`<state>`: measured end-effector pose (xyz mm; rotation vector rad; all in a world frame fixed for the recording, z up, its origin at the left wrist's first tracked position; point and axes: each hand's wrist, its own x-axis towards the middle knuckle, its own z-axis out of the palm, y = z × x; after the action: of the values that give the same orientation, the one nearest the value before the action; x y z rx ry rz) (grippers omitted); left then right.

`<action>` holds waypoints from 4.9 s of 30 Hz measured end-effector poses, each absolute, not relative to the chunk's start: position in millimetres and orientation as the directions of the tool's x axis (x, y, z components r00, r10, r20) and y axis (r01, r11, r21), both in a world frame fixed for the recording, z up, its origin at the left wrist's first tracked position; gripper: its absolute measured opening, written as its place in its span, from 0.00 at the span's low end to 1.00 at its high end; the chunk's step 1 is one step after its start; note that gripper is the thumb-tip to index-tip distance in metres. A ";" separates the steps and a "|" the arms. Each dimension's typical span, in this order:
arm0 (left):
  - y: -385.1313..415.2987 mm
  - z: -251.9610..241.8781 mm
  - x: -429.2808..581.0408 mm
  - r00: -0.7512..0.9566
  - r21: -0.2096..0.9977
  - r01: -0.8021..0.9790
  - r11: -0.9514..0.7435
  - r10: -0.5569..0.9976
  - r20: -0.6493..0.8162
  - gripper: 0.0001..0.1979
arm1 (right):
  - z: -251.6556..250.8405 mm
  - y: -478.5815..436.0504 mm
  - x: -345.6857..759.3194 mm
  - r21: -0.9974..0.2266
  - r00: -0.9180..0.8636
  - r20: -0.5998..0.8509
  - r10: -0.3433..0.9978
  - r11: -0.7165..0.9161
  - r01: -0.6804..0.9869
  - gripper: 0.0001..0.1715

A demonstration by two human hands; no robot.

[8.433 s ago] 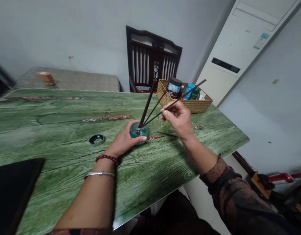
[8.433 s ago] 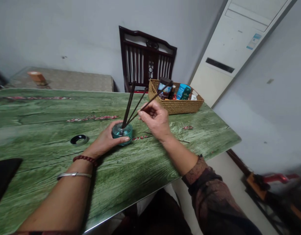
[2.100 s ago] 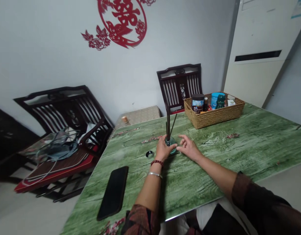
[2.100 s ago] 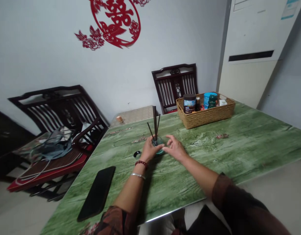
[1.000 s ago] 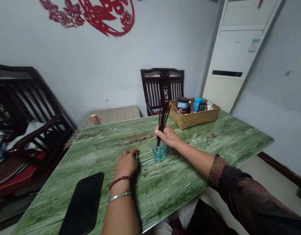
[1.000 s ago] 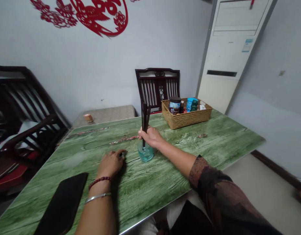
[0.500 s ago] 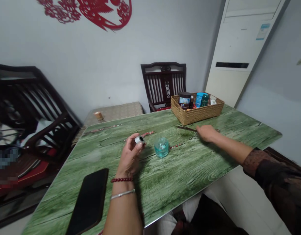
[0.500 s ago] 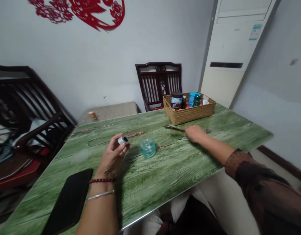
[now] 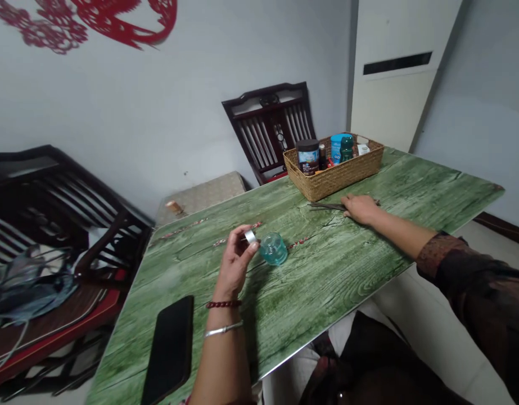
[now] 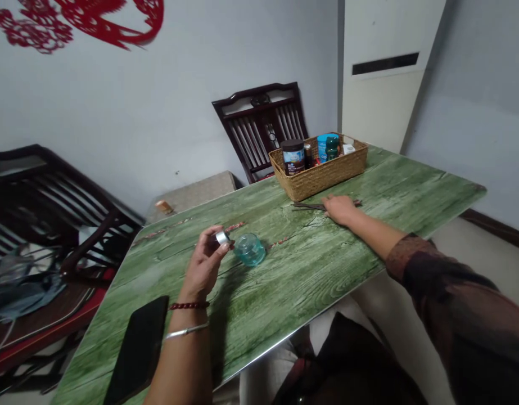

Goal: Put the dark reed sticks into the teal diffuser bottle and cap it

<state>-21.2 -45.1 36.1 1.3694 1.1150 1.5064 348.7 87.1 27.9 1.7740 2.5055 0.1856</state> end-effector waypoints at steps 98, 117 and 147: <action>-33.1 25.6 -7.1 0.048 0.578 0.718 -0.387 0.856 0.514 0.36 | -16.5 34.9 157.7 -0.766 -0.650 0.285 0.704 0.575 0.287 0.42; -15.7 20.3 -7.5 -0.117 0.723 0.636 -0.270 0.892 0.436 0.22 | -27.8 40.9 147.0 -0.811 -0.563 0.306 0.768 0.520 0.268 0.43; -137.7 9.8 -32.7 -0.436 0.962 -0.270 0.045 0.885 -0.163 0.36 | 45.7 -3.6 267.8 -0.971 -0.251 0.169 0.953 0.118 -0.207 0.41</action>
<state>-32.7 -137.7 9.8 0.6762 1.3850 1.5652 267.8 -3.6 45.7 1.6642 2.6781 -2.7874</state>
